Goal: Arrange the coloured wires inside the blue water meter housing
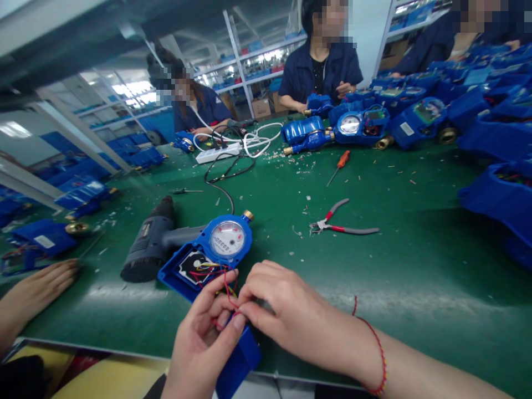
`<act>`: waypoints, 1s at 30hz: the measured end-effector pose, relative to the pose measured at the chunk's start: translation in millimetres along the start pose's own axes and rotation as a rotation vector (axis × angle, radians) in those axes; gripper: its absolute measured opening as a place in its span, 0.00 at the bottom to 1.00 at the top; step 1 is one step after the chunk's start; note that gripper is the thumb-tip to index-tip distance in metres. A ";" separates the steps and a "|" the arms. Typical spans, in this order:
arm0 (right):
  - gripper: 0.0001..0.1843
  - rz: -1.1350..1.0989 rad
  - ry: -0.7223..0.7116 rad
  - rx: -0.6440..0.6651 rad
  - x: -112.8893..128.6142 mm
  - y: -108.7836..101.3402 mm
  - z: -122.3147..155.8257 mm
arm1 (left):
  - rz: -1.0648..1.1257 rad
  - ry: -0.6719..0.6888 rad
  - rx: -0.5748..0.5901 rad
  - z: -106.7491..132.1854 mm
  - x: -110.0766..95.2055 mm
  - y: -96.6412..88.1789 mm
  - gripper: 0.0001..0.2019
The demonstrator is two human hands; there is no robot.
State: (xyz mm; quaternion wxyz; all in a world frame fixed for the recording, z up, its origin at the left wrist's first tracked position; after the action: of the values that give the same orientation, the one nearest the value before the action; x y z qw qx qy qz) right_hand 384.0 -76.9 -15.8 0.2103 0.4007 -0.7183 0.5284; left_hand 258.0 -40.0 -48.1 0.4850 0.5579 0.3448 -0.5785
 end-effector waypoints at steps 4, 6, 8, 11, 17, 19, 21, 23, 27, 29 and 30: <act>0.08 0.204 -0.042 0.044 4.7 3.7 -0.6 | -0.011 0.000 0.012 -0.3 -0.3 0.9 0.24; 0.09 0.298 -0.052 -0.024 5.3 -1.4 -2.0 | -0.016 0.005 0.015 -0.2 -1.4 1.1 0.24; 0.09 0.356 -0.044 -0.124 2.0 -10.3 -2.8 | -0.017 0.005 0.013 -0.1 -2.2 1.0 0.24; 0.12 0.509 0.020 -0.254 -9.8 -24.5 -1.8 | -0.024 -0.005 0.014 0.0 -1.8 0.7 0.25; 0.10 0.233 0.172 -0.192 -19.8 -23.1 -1.8 | -0.048 0.010 0.092 -0.8 1.4 -2.8 0.26; 0.06 -0.026 0.172 -0.051 -13.6 -8.0 -3.0 | -0.058 0.029 0.150 0.5 2.1 -4.0 0.27; 0.05 -0.126 0.181 0.012 -8.8 2.3 -2.5 | -0.058 0.044 0.148 3.0 2.2 -8.1 0.25; 0.06 -0.104 0.205 -0.018 -9.3 4.7 -1.4 | -0.065 0.064 0.069 6.1 1.1 -15.8 0.19; 0.08 -0.054 0.298 -0.049 -19.0 2.2 0.7 | -0.158 0.156 -0.014 11.7 -6.2 -26.3 0.03; 0.09 -0.042 0.323 -0.056 -22.2 -0.4 0.7 | -0.200 0.181 -0.019 12.7 -8.6 -29.7 0.04; 0.09 -0.035 0.328 -0.062 -23.0 -1.8 0.4 | -0.206 0.181 -0.027 12.8 -8.8 -31.8 0.05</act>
State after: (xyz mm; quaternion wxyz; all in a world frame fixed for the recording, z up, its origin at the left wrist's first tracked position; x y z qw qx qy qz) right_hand 399.1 -69.4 -31.6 0.3460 0.3148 -0.6833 0.5606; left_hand 223.0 -41.2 -42.2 0.3975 0.5628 0.4503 -0.5678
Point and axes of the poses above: each hand's wrist, its own z-axis away from the middle knuckle, its own y-axis out of the palm, x = y × z, the point moved 6 cm from there along -z, towards the middle knuckle, and after that the axes turned 10 degrees about z, right-handed, at the moved point
